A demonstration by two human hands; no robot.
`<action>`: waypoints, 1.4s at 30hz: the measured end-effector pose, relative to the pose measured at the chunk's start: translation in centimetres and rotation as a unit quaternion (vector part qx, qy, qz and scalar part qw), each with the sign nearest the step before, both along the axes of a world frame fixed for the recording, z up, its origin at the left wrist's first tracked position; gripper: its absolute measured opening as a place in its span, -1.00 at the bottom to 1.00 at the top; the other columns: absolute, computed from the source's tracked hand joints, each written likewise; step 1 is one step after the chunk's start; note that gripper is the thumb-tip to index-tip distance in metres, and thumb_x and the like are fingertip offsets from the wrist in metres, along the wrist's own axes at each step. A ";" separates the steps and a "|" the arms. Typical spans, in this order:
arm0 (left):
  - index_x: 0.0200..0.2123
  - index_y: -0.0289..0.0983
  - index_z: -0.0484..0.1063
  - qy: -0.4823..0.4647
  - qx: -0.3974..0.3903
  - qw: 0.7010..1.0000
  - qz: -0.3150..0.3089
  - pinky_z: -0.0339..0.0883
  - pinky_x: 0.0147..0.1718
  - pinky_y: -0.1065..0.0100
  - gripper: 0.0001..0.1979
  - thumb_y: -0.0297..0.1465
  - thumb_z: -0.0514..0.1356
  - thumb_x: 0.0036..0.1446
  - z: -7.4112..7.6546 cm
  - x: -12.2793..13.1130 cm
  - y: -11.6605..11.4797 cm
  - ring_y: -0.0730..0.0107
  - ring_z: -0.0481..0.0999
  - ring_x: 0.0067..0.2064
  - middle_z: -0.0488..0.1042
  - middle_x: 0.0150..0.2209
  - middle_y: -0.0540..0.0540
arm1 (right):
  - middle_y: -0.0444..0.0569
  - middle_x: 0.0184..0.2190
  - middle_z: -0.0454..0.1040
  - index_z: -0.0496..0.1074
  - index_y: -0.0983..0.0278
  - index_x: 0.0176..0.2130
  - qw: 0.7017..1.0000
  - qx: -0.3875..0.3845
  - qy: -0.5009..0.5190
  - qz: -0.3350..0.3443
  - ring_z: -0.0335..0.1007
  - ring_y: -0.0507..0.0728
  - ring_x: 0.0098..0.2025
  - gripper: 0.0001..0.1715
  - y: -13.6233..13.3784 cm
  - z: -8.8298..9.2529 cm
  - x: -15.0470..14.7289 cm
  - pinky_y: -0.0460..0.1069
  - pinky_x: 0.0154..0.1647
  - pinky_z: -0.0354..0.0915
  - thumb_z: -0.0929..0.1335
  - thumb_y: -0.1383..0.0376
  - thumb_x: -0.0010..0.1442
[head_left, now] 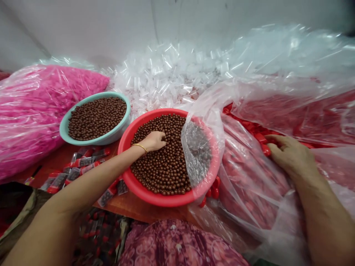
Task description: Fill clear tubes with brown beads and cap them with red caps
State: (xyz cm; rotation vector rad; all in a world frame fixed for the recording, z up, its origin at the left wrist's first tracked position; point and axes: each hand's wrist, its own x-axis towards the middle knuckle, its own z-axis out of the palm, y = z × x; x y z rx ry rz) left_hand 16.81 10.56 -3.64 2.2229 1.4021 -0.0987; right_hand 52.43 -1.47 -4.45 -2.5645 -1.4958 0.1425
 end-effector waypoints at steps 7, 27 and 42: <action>-0.16 -0.34 0.37 -0.364 -0.229 0.899 0.081 0.36 -0.16 0.39 -0.68 -0.50 0.20 -0.06 1.1 -1.8 -1.4 0.49 0.47 -0.21 0.50 -0.19 -0.08 | 0.18 -0.18 0.51 0.42 0.33 0.07 0.993 0.084 0.056 -0.062 0.37 0.15 -0.36 -0.41 -0.3 0.8 -1.1 -0.01 -0.23 0.28 0.21 0.23 0.08; -0.20 -0.28 0.29 -0.574 -0.417 0.687 0.160 0.37 -0.47 0.43 -0.78 -0.39 0.19 0.06 2.1 -2.8 -5.8 0.42 0.53 -0.39 0.50 -0.30 -0.09 | -0.29 -0.75 0.16 0.42 0.28 -0.27 0.903 0.146 0.379 0.142 0.03 -0.07 -0.72 -0.53 0.4 7.8 -12.2 -0.10 -0.70 -0.05 0.42 0.01 -0.09; -0.41 -0.29 0.29 -0.454 -0.105 0.876 0.122 0.18 -0.43 0.44 -0.82 -0.45 0.23 -0.13 1.4 -2.2 -6.3 0.54 0.28 -0.45 0.29 -0.50 0.11 | -0.20 -0.55 0.35 0.36 0.26 -0.32 0.682 0.013 0.720 0.127 0.27 -0.03 -0.57 -0.72 5.6 4.1 -20.4 -0.11 -0.64 0.18 0.36 0.16 -0.06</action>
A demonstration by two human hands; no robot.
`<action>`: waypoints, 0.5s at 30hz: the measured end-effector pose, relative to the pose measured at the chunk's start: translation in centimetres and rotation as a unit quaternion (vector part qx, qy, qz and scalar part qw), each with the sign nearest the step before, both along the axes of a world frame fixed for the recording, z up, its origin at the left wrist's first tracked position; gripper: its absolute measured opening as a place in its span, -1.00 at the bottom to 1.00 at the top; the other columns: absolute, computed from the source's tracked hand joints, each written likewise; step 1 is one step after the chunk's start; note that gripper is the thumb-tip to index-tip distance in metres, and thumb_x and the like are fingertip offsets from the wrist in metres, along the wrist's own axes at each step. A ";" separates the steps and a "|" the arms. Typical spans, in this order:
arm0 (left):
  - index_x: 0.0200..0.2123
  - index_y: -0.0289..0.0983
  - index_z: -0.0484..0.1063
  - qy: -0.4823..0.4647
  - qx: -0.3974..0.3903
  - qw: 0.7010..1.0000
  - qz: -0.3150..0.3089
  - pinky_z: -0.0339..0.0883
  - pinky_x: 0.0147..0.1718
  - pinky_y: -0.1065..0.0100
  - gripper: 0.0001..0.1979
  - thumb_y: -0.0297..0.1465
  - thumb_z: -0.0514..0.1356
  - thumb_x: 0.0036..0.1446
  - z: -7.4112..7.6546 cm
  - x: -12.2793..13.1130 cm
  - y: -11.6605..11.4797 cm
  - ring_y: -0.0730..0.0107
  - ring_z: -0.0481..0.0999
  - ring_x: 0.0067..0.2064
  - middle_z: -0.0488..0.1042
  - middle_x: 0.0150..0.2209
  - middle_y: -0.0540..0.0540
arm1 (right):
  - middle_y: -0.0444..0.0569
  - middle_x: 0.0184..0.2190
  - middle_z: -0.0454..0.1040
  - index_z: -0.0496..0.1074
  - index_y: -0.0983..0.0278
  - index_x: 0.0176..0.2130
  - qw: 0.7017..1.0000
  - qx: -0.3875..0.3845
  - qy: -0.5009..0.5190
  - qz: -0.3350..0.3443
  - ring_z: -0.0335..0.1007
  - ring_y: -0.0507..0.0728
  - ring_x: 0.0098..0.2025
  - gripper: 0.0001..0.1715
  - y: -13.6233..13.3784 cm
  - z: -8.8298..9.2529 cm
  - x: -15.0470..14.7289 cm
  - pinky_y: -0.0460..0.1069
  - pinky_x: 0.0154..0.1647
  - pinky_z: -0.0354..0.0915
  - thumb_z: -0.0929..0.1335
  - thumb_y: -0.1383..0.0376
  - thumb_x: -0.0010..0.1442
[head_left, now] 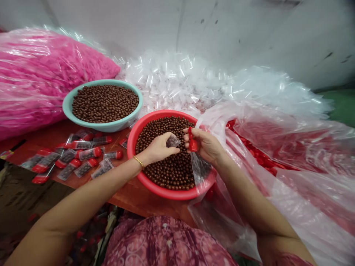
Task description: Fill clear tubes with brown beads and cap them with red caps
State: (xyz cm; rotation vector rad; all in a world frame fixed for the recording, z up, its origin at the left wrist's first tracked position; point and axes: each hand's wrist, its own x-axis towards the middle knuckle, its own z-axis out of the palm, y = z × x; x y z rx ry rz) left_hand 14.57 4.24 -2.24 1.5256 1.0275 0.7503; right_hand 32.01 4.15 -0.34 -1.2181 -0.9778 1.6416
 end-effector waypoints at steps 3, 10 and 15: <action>-0.42 -0.25 0.20 -0.048 -0.091 0.994 -0.048 0.13 -0.59 0.47 -0.84 -0.35 0.15 -0.06 0.4 -0.1 -0.2 0.58 0.23 -0.59 0.24 -0.58 0.14 | -0.22 -0.57 0.36 0.37 0.26 -0.33 0.995 0.073 -0.065 -0.013 0.22 -0.06 -0.58 -0.72 -0.1 -0.4 -0.3 -0.13 -0.59 0.16 0.39 0.17 -0.07; -0.42 -0.26 0.21 0.024 -0.065 0.995 -0.066 0.13 -0.63 0.48 -0.82 -0.37 0.17 -0.12 0.3 -0.2 -0.4 0.58 0.23 -0.59 0.23 -0.56 0.14 | -0.27 -0.63 0.27 0.40 0.28 -0.40 0.970 0.166 -0.162 0.076 0.08 -0.10 -0.62 -0.79 -0.2 -0.2 -0.7 -0.13 -0.63 0.02 0.40 0.22 -0.09; -0.43 -0.28 0.27 0.071 0.028 0.995 -0.060 0.17 -0.48 0.44 -0.85 -0.45 0.18 -0.17 -0.1 -0.3 -0.1 0.51 0.28 -0.46 0.30 -0.49 0.10 | -0.27 -0.64 0.23 0.41 0.27 -0.38 0.975 0.142 -0.146 0.085 0.07 -0.08 -0.64 -0.76 -0.1 -0.2 -0.7 -0.12 -0.67 0.03 0.40 0.17 -0.07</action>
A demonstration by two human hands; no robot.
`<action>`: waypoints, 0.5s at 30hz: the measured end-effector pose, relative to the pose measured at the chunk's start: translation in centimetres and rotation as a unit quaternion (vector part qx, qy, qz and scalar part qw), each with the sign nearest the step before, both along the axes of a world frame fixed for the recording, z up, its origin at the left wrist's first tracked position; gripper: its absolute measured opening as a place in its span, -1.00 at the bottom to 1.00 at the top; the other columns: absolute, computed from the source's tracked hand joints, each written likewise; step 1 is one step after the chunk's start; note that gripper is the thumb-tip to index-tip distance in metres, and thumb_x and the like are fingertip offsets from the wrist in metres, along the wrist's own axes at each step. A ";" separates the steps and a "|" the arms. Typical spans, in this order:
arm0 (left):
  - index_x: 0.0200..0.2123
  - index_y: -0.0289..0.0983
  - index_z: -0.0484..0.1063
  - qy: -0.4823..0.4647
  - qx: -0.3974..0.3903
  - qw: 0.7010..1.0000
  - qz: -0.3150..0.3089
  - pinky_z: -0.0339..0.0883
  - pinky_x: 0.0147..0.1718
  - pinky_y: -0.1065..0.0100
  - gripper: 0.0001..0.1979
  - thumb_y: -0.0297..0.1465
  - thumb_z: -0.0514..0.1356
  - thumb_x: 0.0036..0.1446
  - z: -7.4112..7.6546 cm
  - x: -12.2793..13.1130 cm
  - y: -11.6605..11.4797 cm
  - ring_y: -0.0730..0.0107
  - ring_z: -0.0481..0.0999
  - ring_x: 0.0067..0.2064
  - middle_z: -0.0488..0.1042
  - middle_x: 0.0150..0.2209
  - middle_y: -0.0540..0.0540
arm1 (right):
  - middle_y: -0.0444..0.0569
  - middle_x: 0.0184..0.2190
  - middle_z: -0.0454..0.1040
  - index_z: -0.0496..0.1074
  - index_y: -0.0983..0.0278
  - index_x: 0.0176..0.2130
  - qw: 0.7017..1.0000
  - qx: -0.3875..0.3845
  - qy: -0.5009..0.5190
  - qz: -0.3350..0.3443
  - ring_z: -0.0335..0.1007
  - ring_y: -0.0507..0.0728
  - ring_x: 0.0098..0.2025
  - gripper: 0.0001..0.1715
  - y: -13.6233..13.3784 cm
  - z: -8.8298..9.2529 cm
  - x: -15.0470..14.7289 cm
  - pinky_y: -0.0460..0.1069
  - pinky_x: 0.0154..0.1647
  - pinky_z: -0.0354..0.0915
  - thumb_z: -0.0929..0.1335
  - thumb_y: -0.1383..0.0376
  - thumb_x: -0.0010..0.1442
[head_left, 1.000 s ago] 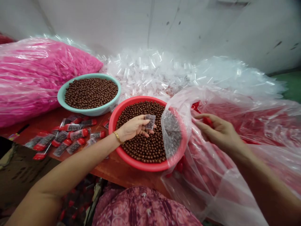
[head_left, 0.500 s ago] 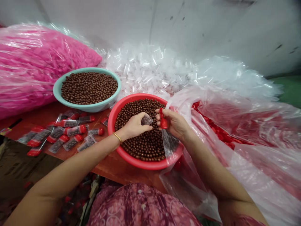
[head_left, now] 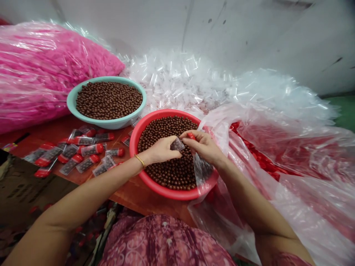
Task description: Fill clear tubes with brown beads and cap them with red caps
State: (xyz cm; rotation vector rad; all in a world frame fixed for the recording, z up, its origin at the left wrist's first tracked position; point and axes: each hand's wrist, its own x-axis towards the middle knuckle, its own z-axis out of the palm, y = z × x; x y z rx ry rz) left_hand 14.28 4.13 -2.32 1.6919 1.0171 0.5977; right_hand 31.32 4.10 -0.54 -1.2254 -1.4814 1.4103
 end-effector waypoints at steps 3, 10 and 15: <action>-0.43 -0.28 0.30 -0.022 0.021 0.999 -0.010 0.19 -0.42 0.42 -0.84 -0.44 0.21 -0.15 -0.2 0.0 0.0 0.49 0.30 -0.43 0.33 -0.50 0.09 | -0.27 -0.65 0.16 0.33 0.22 -0.41 0.991 -0.051 0.103 -0.064 0.09 -0.05 -0.65 -0.72 0.6 0.0 0.1 -0.11 -0.67 0.11 0.32 0.07 -0.02; -0.38 -0.30 0.32 -0.097 -0.051 0.992 -0.055 0.28 -0.43 0.44 -0.82 -0.45 0.23 -0.13 0.1 0.1 -0.5 0.50 0.39 -0.42 0.45 -0.42 0.02 | -0.27 -0.68 0.22 0.33 0.22 -0.35 0.986 -0.007 0.098 -0.134 0.08 -0.09 -0.71 -0.48 1.1 -0.6 -0.5 -0.15 -0.72 0.02 0.32 -0.17 0.01; -0.42 -0.28 0.24 -0.118 -0.073 0.990 -0.026 0.25 -0.55 0.47 -0.81 -0.38 0.22 -0.09 0.3 0.1 -0.6 0.55 0.31 -0.52 0.30 -0.51 0.09 | -0.26 -0.60 0.38 0.31 0.20 -0.35 0.983 0.012 0.122 -0.134 0.27 -0.05 -0.66 -0.47 0.0 -0.7 -1.1 -0.13 -0.64 0.24 0.44 -0.11 -0.13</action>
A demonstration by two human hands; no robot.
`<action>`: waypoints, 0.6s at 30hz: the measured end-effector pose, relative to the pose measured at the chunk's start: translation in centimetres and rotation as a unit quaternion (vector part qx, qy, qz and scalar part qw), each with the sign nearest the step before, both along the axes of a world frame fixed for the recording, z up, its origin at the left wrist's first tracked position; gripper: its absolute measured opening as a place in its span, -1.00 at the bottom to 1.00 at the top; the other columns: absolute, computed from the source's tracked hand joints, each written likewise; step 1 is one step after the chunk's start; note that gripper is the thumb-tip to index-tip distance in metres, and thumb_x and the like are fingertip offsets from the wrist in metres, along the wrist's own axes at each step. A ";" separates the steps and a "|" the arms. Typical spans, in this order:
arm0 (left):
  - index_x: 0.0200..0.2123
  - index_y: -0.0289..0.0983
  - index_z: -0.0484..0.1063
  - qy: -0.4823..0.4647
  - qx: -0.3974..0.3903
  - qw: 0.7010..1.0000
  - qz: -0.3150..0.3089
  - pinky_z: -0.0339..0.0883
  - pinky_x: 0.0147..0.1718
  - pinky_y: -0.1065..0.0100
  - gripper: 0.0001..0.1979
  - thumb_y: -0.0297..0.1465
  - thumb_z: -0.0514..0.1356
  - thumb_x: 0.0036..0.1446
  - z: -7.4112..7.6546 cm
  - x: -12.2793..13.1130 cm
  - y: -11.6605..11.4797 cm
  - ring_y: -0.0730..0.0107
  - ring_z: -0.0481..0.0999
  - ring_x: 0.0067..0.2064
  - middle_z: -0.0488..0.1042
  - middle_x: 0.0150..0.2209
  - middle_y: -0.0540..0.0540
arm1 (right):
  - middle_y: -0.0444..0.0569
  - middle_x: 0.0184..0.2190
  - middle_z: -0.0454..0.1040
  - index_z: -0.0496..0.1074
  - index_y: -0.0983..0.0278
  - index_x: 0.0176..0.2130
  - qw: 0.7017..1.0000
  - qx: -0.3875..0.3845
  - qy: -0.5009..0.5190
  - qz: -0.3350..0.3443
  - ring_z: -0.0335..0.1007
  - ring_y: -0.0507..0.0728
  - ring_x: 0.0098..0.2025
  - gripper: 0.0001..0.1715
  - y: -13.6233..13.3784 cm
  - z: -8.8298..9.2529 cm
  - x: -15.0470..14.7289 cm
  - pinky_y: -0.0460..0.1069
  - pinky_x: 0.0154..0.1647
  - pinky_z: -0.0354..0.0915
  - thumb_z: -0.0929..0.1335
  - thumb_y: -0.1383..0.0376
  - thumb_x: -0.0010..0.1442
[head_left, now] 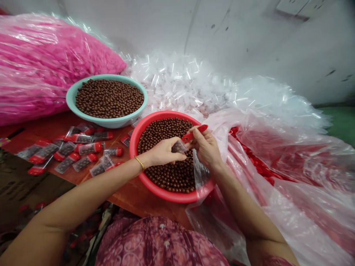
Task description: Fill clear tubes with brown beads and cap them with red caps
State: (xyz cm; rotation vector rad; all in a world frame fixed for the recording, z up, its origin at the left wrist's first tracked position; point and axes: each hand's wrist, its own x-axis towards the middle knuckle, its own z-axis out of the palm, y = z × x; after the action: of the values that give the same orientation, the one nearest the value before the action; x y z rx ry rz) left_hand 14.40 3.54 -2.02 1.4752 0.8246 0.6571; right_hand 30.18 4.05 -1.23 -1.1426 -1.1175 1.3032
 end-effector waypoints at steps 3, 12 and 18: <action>-0.37 -0.28 0.25 -0.027 -0.004 0.999 0.016 0.23 -0.57 0.46 -0.79 -0.35 0.21 -0.07 0.1 0.0 0.1 0.55 0.30 -0.53 0.28 -0.50 0.09 | -0.21 -0.50 0.47 0.35 0.22 -0.39 0.999 0.041 -0.004 -0.032 0.39 -0.03 -0.53 -0.54 -0.5 -0.1 0.2 -0.10 -0.46 0.37 0.51 0.01 -0.18; -0.35 -0.30 0.34 -0.020 0.078 0.996 0.039 0.24 -0.37 0.44 -0.83 -0.45 0.22 -0.08 0.1 -0.3 0.1 0.50 0.35 -0.40 0.41 -0.44 0.04 | -0.08 -0.29 0.61 0.56 0.22 -0.29 0.968 0.112 -0.224 0.015 0.52 0.13 -0.27 -0.67 -1.1 -0.3 2.7 0.08 -0.12 0.43 0.51 0.19 -0.13; -0.35 -0.27 0.36 0.057 0.163 0.982 0.071 0.23 -0.33 0.42 -0.86 -0.42 0.23 -0.04 0.1 -0.1 -0.1 0.46 0.37 -0.37 0.41 -0.44 0.06 | -0.04 -0.17 0.60 0.56 0.20 -0.16 0.923 0.185 -0.335 0.032 0.52 0.16 -0.16 -0.70 -1.9 0.2 2.8 0.10 -0.08 0.42 0.35 0.17 0.15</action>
State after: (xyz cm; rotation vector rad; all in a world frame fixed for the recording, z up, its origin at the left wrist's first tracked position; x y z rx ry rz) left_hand 14.27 3.42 -1.94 1.7738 0.9501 0.8526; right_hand 33.02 2.12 -1.08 -1.2972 -1.8241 0.6905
